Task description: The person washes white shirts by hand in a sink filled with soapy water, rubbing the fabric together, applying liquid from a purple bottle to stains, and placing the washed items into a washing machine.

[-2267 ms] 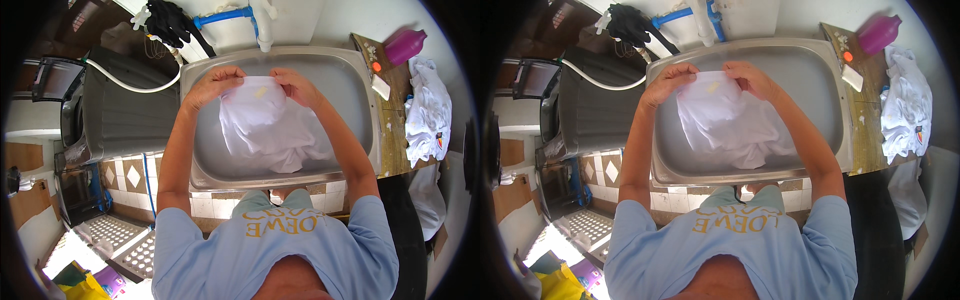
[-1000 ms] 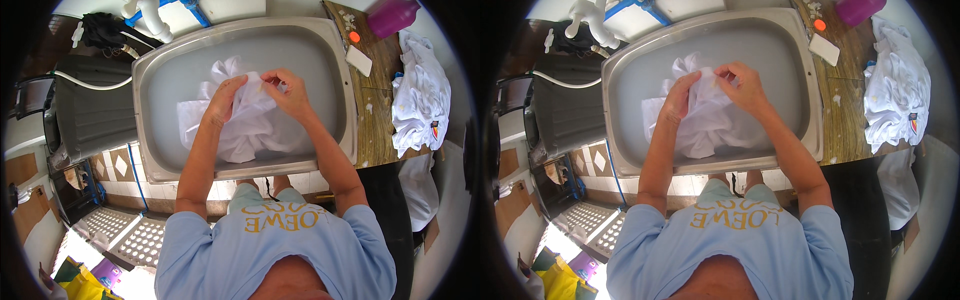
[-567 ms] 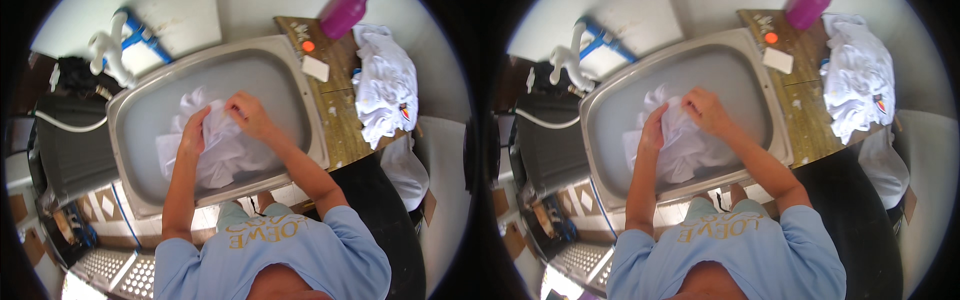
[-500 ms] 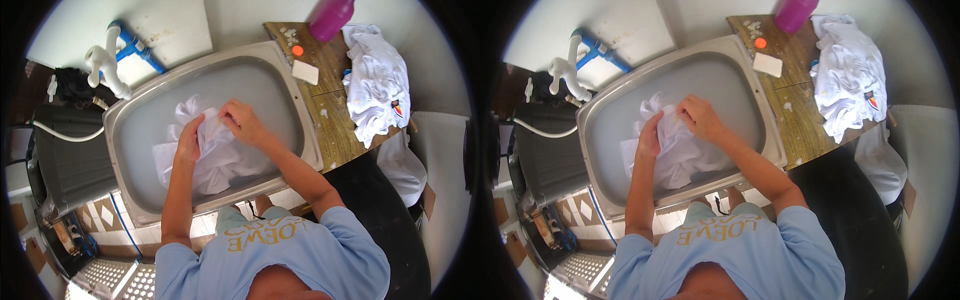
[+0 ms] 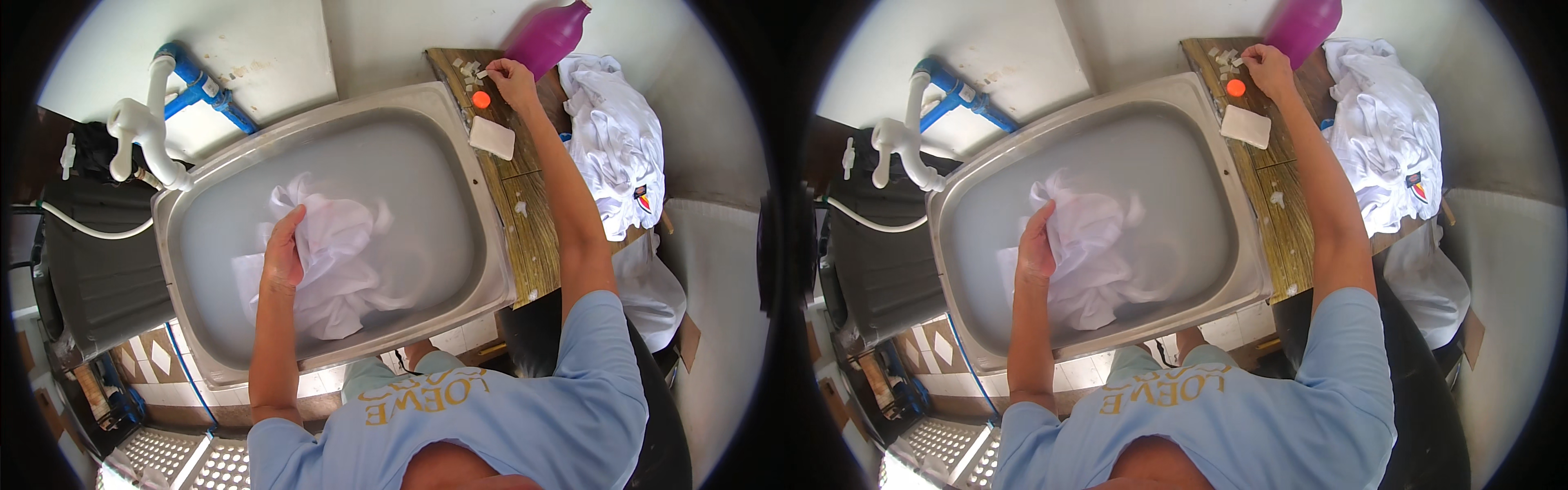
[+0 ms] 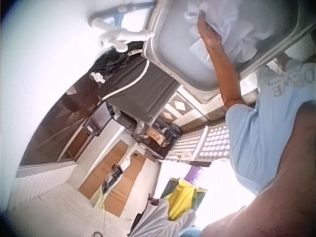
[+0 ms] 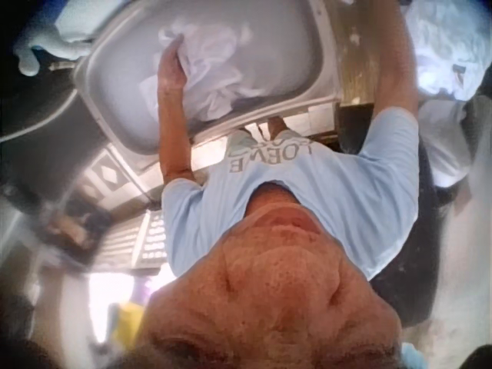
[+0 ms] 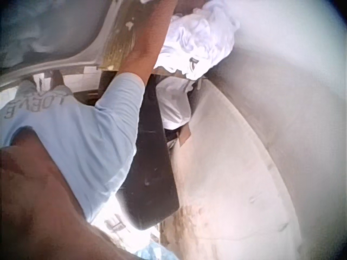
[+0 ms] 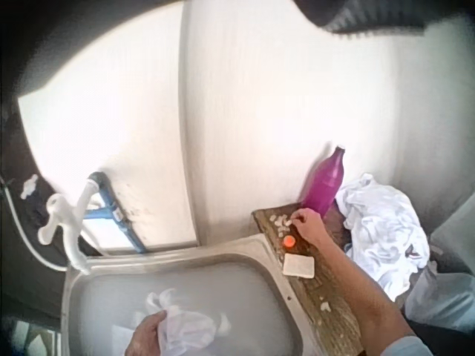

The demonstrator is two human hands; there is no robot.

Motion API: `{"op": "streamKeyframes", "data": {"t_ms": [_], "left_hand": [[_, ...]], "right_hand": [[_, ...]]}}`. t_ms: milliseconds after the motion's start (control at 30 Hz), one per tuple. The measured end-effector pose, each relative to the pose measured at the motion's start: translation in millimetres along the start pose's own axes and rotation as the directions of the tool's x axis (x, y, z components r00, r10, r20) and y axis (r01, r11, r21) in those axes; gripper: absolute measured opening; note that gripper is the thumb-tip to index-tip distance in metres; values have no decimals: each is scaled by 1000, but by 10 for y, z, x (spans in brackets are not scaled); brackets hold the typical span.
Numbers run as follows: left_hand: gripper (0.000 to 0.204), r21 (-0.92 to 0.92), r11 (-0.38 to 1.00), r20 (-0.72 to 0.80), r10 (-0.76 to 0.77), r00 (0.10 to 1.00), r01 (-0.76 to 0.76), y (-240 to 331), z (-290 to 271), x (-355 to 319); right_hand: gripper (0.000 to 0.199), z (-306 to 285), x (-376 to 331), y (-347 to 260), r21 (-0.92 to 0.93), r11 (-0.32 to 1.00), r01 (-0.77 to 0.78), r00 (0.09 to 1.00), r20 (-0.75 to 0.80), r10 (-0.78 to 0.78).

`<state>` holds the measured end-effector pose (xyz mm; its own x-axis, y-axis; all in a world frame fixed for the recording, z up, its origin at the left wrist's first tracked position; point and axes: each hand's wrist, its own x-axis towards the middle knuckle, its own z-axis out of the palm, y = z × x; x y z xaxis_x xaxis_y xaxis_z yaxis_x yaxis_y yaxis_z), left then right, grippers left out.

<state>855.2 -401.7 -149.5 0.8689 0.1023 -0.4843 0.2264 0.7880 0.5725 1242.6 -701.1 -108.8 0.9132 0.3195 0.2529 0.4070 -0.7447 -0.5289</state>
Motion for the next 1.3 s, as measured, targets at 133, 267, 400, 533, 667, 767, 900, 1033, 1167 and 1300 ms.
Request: {"op": "streamKeyframes", "data": {"t_ms": [133,267,400,533,667,767,900,1033,1167,1300], "left_hand": [[35,39,999,-19,25,1000,-24,39,85,-38],[36,27,997,-15,78,997,-78,38,103,-58],[37,110,988,25,107,994,-109,92,37,-91],[28,115,985,39,126,991,-130,160,146,-174],[24,161,974,22,156,988,-157,238,209,-252],[22,344,915,50,206,977,-210,243,95,-213],[25,538,764,34,404,914,-357,242,-15,27],[11,576,534,255,602,757,-619,149,602,179],[9,718,-171,283,957,59,-675,-1158,725,807],[7,876,-294,481,577,660,-382,-117,336,625]], "right_hand": [[23,12,104,299,-228,937,267,964,68,-258],[25,-161,92,184,-508,832,226,964,-8,-266],[23,29,-756,-1189,406,879,250,967,-66,-245],[33,900,-1580,-1895,766,640,-51,769,440,-465],[34,1050,-1788,-2049,608,621,-495,512,781,-356],[30,987,-1798,-1986,710,117,-695,648,688,-326],[24,933,-1948,-1956,654,-243,-716,697,659,-281],[28,1229,-2117,-2000,504,-481,-718,638,752,-163],[32,1960,-2233,-1638,254,-631,-733,677,366,-638],[27,1447,-2261,-2323,426,-648,-632,637,761,-121]]}}
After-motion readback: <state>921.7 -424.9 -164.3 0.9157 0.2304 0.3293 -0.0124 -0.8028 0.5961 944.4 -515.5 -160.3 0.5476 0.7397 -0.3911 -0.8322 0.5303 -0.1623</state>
